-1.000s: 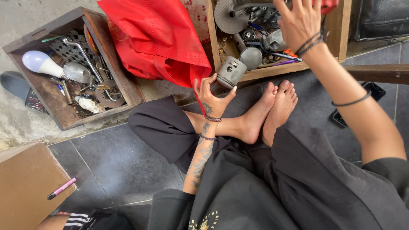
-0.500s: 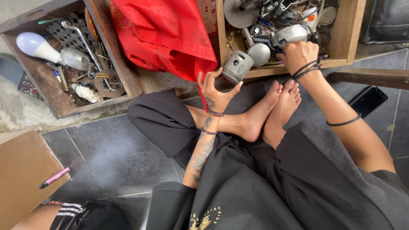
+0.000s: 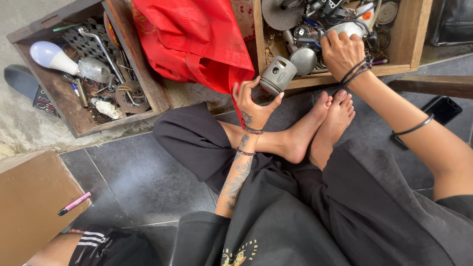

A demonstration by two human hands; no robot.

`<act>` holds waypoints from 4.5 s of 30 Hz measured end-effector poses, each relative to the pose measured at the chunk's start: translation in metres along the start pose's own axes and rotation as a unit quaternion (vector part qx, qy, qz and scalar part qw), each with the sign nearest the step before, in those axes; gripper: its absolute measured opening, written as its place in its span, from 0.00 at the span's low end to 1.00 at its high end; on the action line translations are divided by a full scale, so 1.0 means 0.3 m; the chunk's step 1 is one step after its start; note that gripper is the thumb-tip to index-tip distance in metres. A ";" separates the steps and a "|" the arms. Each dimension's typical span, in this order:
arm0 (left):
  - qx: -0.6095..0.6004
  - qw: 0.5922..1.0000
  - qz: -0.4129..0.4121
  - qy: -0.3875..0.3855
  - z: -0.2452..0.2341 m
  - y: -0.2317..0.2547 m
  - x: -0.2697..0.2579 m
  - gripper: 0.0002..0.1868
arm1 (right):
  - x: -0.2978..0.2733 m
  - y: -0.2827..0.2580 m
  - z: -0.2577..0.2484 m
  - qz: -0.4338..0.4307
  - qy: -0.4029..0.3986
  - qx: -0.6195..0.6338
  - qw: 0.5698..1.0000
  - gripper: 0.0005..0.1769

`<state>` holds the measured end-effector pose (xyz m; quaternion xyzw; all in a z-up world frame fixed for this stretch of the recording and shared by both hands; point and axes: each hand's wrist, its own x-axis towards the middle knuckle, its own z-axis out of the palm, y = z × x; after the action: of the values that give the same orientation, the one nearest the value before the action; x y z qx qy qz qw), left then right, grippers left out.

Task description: The person sits on the floor and cleans a metal piston using a wire brush. They hold the piston in their left hand and scrub its surface with the brush in their right hand, rotating the object to clean different sides.

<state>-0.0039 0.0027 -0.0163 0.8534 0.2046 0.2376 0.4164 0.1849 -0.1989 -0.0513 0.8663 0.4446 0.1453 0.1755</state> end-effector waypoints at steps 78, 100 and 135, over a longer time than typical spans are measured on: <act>-0.203 0.949 -0.239 0.048 0.137 -0.097 -0.022 0.34 | -0.089 -0.118 -0.290 0.200 0.072 0.643 0.735 0.05; -0.322 0.893 -0.313 0.032 0.163 -0.149 -0.003 0.27 | -0.081 0.000 -0.135 0.233 0.101 0.643 0.722 0.06; 0.128 0.837 0.532 0.009 0.037 -0.165 0.173 0.07 | 0.043 0.116 -0.265 0.085 -0.165 0.647 0.739 0.07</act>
<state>0.0367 0.0525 -0.0501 0.8744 -0.2483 0.4018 0.1108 0.1847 -0.1932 0.0361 0.8156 0.3202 -0.3087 -0.3700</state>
